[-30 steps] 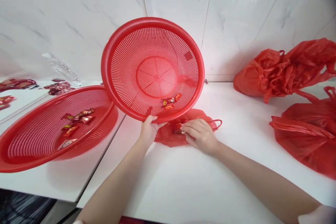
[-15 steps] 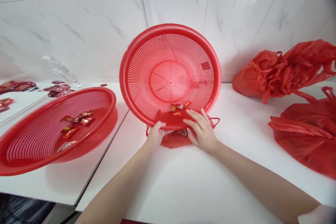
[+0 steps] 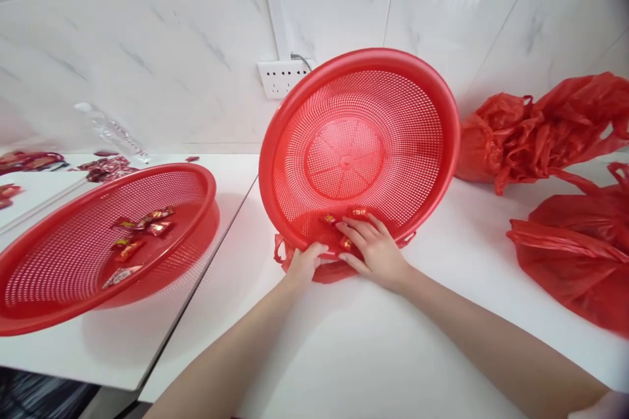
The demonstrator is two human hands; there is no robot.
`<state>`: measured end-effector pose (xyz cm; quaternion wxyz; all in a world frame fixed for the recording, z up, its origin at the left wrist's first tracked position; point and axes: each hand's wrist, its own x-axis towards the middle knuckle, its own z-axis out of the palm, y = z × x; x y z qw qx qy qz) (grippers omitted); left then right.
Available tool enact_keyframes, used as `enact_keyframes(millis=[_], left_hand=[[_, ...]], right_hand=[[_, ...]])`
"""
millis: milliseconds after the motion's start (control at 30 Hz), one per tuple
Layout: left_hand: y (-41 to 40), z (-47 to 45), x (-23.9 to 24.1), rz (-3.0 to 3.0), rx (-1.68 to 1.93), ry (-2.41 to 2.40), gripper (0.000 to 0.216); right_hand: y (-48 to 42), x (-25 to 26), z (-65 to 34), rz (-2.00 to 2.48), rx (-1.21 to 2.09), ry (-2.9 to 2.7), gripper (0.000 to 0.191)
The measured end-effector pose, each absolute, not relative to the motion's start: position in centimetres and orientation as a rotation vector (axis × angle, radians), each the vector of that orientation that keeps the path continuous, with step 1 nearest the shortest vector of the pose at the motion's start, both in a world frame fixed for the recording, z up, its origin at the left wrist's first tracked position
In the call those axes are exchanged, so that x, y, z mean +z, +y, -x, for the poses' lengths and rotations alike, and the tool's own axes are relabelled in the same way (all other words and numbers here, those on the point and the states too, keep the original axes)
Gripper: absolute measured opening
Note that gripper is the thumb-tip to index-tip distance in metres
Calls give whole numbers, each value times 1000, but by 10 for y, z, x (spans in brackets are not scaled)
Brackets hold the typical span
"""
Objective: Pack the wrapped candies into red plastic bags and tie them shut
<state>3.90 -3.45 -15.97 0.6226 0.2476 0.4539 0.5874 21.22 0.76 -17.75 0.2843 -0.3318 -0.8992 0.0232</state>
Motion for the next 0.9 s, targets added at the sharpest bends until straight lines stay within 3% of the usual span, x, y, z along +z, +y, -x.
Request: enact_keyframes(millis=[200,467,700,900], left_hand=[[-25,-31,-156,-561,1413,933,50],[-12,-7,-151,-510,1581,953,28],[-7,12,-144,-553,1674,976,16],[-13,0,-142,-533,1616,953,22]], right_hand=[[10,-185,-210,745,82,-2286,30],[13,-192,-219,649,277,-2121,43],[16,-201,-208,989,409,-2191,61],[10,-186,-212,808,383,-2195,22]])
